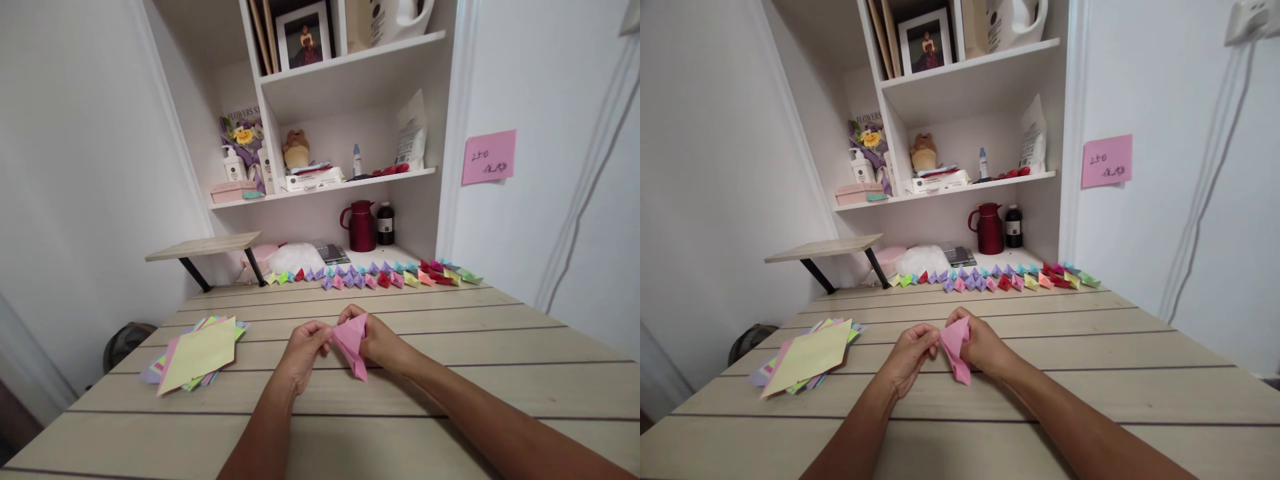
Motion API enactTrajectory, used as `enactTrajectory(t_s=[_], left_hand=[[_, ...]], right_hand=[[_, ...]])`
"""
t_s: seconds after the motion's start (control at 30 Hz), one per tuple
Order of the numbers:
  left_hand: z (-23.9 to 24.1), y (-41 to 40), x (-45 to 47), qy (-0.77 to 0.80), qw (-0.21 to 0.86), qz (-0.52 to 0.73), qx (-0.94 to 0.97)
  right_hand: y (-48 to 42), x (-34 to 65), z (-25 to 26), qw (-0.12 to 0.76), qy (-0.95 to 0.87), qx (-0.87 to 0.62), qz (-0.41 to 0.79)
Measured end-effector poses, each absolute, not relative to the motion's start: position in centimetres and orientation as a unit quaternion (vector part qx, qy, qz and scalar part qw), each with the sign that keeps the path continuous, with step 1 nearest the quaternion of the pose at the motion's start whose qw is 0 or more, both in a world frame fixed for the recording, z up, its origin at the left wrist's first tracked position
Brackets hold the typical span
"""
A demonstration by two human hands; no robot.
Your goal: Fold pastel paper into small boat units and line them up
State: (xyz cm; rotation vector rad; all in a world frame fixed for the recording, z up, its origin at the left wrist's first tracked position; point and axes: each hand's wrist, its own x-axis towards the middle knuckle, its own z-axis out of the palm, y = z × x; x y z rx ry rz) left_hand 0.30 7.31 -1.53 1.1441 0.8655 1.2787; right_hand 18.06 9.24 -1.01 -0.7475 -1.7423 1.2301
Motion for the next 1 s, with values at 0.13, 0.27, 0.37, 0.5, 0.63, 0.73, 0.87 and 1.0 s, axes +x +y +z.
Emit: enactTrajectory(t_s=[0.13,0.27,0.37,0.5,0.63,0.73,0.87,1.0], left_hand=[[-1.8,7.5,0.4,0.374,0.563,0.545,0.496],[-2.0,7.8,0.4,0.381,0.551,0.545,0.504],[-2.1,7.9,0.4,0.39,0.537,0.542,0.515],[-2.1,7.8,0.9,0.403,0.514,0.533,0.538],[-2.3,7.7,1.6,0.413,0.49,0.529,0.556],[-2.6,7.8,1.8,0.426,0.466,0.531,0.565],[-3.0,8.2,1.3,0.465,0.391,0.547,0.577],[-3.2,8.4,0.8,0.495,0.306,0.549,0.599]], right_hand=[[9.1,18.0,-1.4,0.409,-0.7,-0.287,0.51],[8.9,18.0,-1.2,0.399,-0.706,-0.283,0.511],[8.9,18.1,-0.9,0.399,-0.74,-0.291,0.457],[8.9,18.4,-0.8,0.397,-0.767,-0.301,0.403],[8.9,18.3,-1.3,0.381,-0.796,-0.323,0.342],[9.0,18.1,-1.7,0.365,-0.813,-0.341,0.298],[9.5,18.3,-2.2,0.346,-0.824,-0.369,0.255],[10.4,19.0,-2.5,0.332,-0.819,-0.415,0.217]])
